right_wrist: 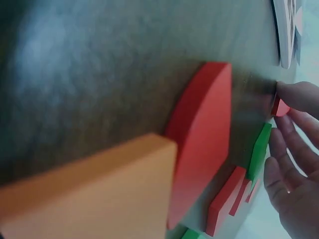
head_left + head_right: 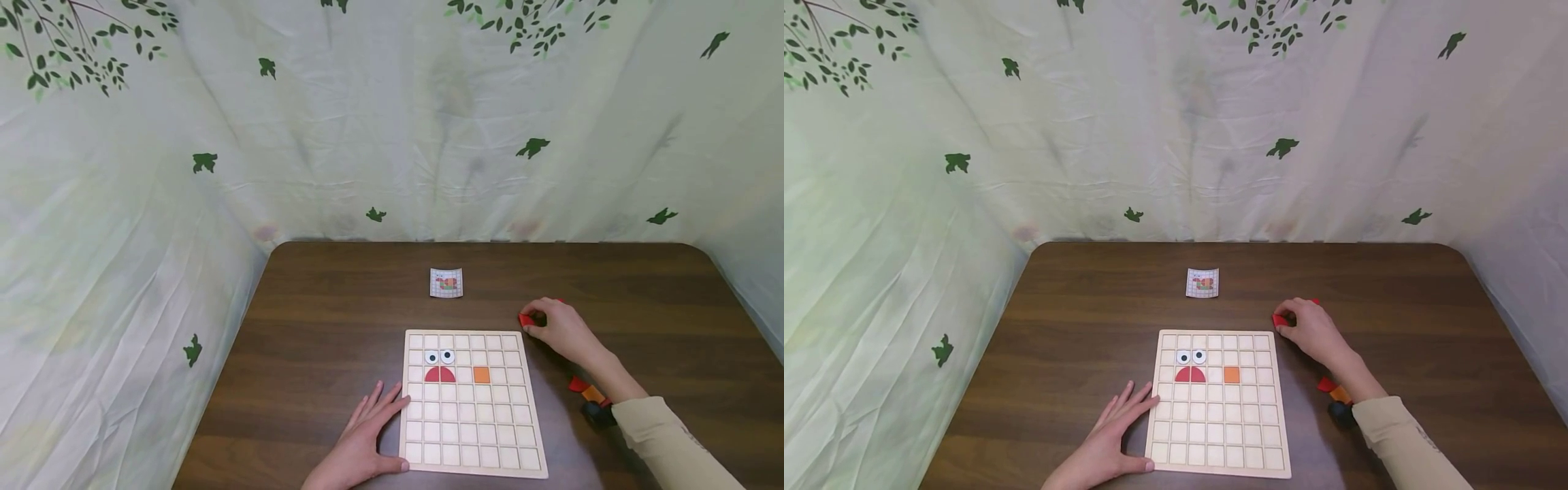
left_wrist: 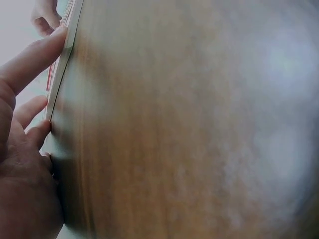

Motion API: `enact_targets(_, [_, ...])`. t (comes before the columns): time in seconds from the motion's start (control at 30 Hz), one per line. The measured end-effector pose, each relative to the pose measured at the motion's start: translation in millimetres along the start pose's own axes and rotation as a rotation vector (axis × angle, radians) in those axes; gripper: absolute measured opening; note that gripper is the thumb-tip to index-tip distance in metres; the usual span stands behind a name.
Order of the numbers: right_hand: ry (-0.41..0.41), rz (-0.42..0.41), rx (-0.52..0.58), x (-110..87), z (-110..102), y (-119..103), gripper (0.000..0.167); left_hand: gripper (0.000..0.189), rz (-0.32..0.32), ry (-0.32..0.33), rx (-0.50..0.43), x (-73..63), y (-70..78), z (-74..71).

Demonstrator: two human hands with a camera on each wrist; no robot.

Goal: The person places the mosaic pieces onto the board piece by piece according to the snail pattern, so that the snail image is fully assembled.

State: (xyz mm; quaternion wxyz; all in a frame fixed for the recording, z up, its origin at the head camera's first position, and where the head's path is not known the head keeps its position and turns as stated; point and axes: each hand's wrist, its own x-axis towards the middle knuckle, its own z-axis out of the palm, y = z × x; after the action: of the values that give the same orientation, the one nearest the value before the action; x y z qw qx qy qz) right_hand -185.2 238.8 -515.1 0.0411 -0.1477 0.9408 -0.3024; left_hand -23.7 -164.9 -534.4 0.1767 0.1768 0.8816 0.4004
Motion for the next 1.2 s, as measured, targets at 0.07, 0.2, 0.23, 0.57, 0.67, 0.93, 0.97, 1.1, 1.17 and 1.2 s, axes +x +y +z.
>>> enact_targets(0.07, [-0.001,0.005,0.011,0.2,0.7,0.1,0.023,0.092,-0.001,0.0,0.001,0.0,0.4,-0.2])
enact_targets(0.2, [-0.004,0.001,0.032,-0.2,2.6,-0.9,0.023,0.093,0.004,0.003,0.007,-0.3,0.7,-0.4])
enact_targets(0.23, [-0.003,-0.006,0.037,-0.4,3.0,-1.1,0.023,0.093,0.005,0.004,0.009,-0.3,0.7,-0.3])
enact_targets(0.57, [0.049,-0.012,0.042,-3.6,10.8,-3.7,0.014,0.092,0.024,0.02,0.016,-0.3,-1.3,1.0])
enact_targets(0.67, [0.065,-0.007,0.079,-5.2,11.1,-7.7,0.012,0.092,0.032,0.027,0.024,-0.4,-1.4,1.1])
enact_targets(0.93, [0.027,-0.042,0.189,-13.4,13.0,-26.0,0.013,0.092,0.022,0.021,0.026,-0.5,-0.3,0.7])
enact_targets(0.97, [0.021,-0.048,0.195,-14.7,13.7,-29.0,0.014,0.092,0.022,0.02,0.027,-0.2,-0.2,0.6])
enact_targets(1.1, [0.007,-0.11,0.196,-18.2,19.4,-41.5,0.018,0.092,0.016,0.016,0.025,0.2,0.0,0.3])
enact_targets(1.17, [-0.004,-0.14,0.187,-19.9,23.4,-48.5,0.019,0.092,0.013,0.014,0.022,0.4,0.0,0.3])
enact_targets(1.2, [-0.014,-0.154,0.185,-20.4,25.9,-51.7,0.02,0.092,0.011,0.013,0.019,0.4,-0.1,0.4])
